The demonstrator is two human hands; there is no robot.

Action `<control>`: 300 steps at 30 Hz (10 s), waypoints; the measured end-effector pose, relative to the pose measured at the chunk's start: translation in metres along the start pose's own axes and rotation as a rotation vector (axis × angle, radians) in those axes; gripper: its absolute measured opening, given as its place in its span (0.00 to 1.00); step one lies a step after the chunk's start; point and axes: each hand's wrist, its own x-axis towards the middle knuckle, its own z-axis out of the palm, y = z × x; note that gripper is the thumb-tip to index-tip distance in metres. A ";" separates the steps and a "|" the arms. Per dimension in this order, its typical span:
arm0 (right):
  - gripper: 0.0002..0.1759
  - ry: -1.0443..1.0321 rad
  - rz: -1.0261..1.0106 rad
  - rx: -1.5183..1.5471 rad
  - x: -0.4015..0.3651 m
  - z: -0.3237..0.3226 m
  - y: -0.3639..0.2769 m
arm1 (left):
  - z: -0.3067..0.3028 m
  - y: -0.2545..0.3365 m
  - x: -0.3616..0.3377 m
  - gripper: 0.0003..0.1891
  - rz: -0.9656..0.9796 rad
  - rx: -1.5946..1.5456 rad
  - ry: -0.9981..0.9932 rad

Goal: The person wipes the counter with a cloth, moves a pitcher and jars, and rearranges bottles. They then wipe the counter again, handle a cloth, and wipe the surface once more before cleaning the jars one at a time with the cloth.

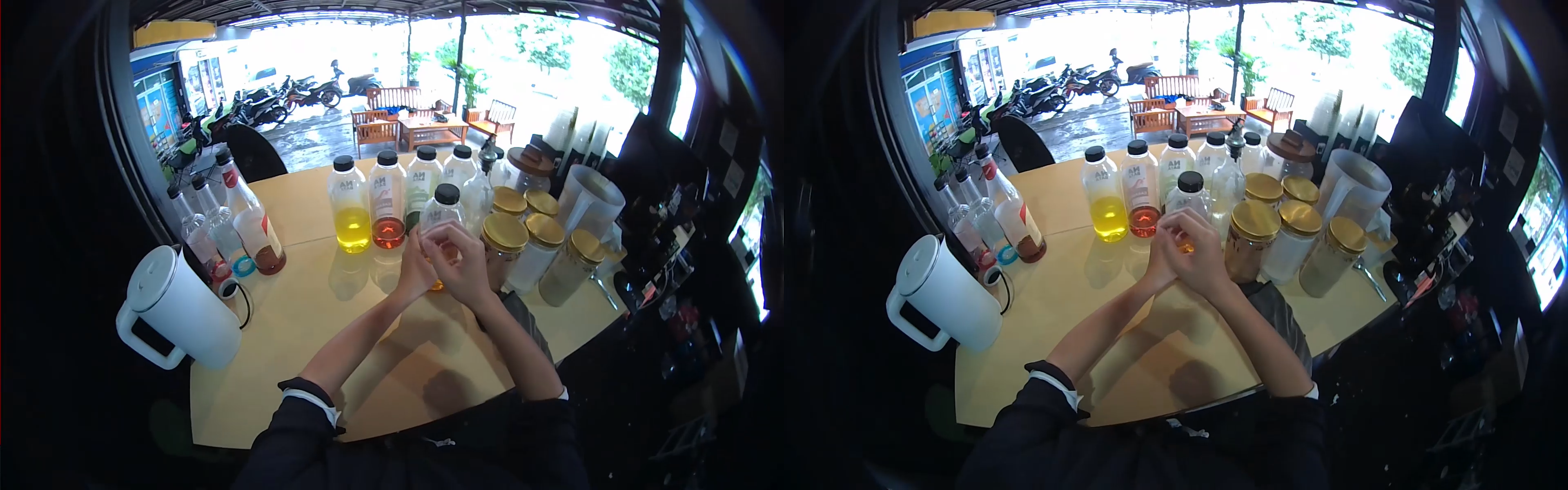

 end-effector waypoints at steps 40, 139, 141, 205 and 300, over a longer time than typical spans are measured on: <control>0.20 -0.384 -0.040 -0.270 0.184 0.147 0.108 | -0.242 -0.050 0.046 0.45 -0.184 0.213 0.177; 0.23 -0.371 0.045 0.009 0.206 0.262 0.020 | -0.464 0.145 0.091 0.21 -0.350 1.443 0.397; 0.23 -0.367 0.049 0.016 0.206 0.262 0.020 | -0.466 0.141 0.094 0.21 -0.377 1.365 0.402; 0.30 -0.864 -0.068 -0.457 -0.094 0.221 0.041 | -0.280 0.165 -0.312 0.15 -0.180 0.795 0.364; 0.12 0.604 0.370 0.361 -0.251 -0.318 0.039 | 0.329 0.038 -0.034 0.62 0.196 0.289 0.204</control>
